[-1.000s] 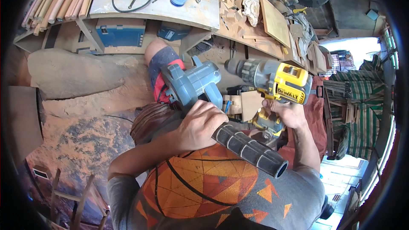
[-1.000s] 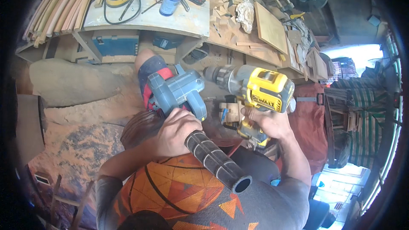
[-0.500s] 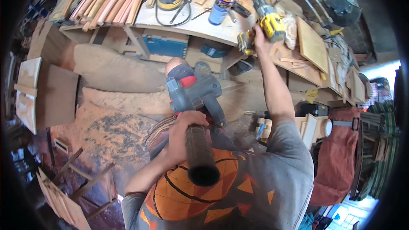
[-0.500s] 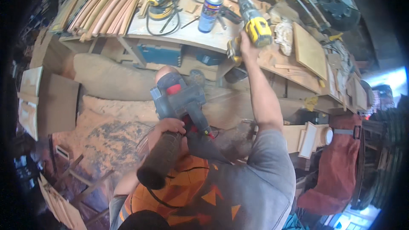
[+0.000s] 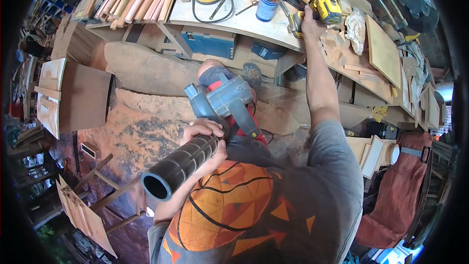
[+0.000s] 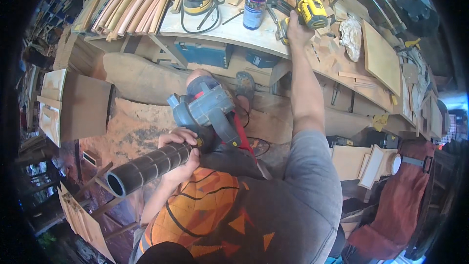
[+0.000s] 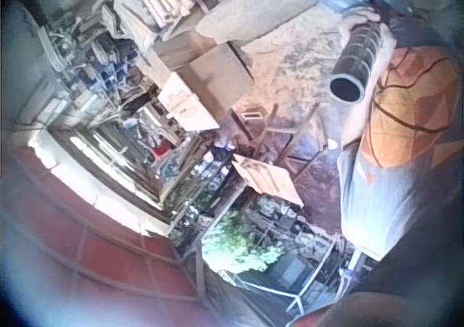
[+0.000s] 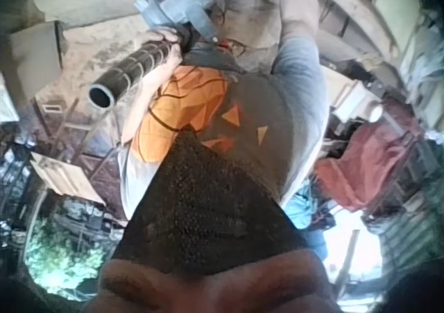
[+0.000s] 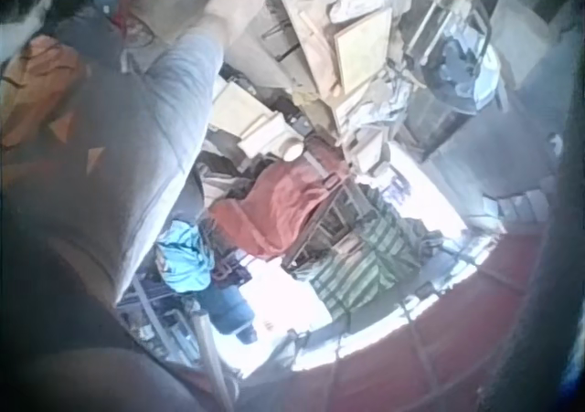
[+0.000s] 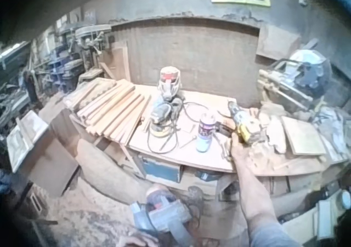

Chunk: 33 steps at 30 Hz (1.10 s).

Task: The person assembles a portable blower by attaching a nozzle, fitting casing components together, driving screws into the housing with a power drill, and securing parts by hand.

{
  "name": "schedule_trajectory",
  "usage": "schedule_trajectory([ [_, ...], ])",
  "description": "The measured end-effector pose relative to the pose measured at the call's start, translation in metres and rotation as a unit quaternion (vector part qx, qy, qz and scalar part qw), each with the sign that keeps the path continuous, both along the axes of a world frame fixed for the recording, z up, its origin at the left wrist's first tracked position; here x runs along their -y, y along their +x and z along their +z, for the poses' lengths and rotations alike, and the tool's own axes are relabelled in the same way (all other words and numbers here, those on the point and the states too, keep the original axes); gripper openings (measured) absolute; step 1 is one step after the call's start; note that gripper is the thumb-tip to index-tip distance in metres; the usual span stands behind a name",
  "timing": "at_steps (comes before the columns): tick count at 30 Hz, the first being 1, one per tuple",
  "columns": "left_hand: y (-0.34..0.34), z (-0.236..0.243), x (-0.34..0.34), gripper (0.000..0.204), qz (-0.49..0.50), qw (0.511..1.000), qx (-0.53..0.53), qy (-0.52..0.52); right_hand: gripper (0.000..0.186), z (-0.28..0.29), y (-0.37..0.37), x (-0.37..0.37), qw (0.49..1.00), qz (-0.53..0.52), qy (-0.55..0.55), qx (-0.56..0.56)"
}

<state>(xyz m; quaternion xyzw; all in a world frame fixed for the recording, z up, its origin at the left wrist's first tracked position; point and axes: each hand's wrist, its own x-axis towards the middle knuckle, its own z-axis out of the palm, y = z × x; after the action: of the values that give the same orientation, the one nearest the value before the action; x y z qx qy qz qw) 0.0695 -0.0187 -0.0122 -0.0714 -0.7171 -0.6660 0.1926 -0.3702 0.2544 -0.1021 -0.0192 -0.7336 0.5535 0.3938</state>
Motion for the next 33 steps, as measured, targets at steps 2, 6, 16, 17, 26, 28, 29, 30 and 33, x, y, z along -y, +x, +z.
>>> schedule_trajectory([
  [2,-0.003,0.001,-0.001,0.044,-0.024,0.999,-0.008,-0.027,0.053,0.002,0.008,-0.001,0.999,-0.016,0.020,0.040],
  [6,-0.006,0.007,-0.007,0.046,-0.028,0.998,-0.006,-0.064,0.052,0.000,0.060,-0.013,0.978,-0.097,0.165,0.082],
  [16,-0.010,0.008,-0.020,0.049,-0.030,0.999,-0.002,-0.037,0.041,0.089,0.302,0.048,0.847,0.309,0.428,0.059],
  [17,-0.010,0.012,-0.021,0.049,-0.035,0.998,0.003,-0.049,0.041,0.093,0.304,0.049,0.847,0.305,0.431,0.059],
  [26,-0.008,0.021,-0.030,0.037,-0.016,0.999,-0.013,-0.028,0.037,0.089,0.314,0.050,0.834,0.291,0.465,0.059],
  [28,-0.009,0.020,-0.030,0.038,-0.009,0.998,-0.034,-0.050,0.035,0.088,0.310,0.046,0.836,0.323,0.442,0.036],
  [29,-0.007,0.017,-0.030,0.038,-0.012,0.998,-0.035,-0.051,0.035,0.087,0.309,0.043,0.837,0.320,0.442,0.036],
  [30,-0.007,0.013,-0.031,0.038,-0.006,0.998,-0.048,-0.035,0.035,0.087,0.308,0.038,0.836,0.328,0.439,0.033],
  [33,-0.006,0.011,-0.031,0.040,-0.006,0.997,-0.072,-0.028,0.038,0.089,0.303,0.027,0.825,0.338,0.452,0.002],
])
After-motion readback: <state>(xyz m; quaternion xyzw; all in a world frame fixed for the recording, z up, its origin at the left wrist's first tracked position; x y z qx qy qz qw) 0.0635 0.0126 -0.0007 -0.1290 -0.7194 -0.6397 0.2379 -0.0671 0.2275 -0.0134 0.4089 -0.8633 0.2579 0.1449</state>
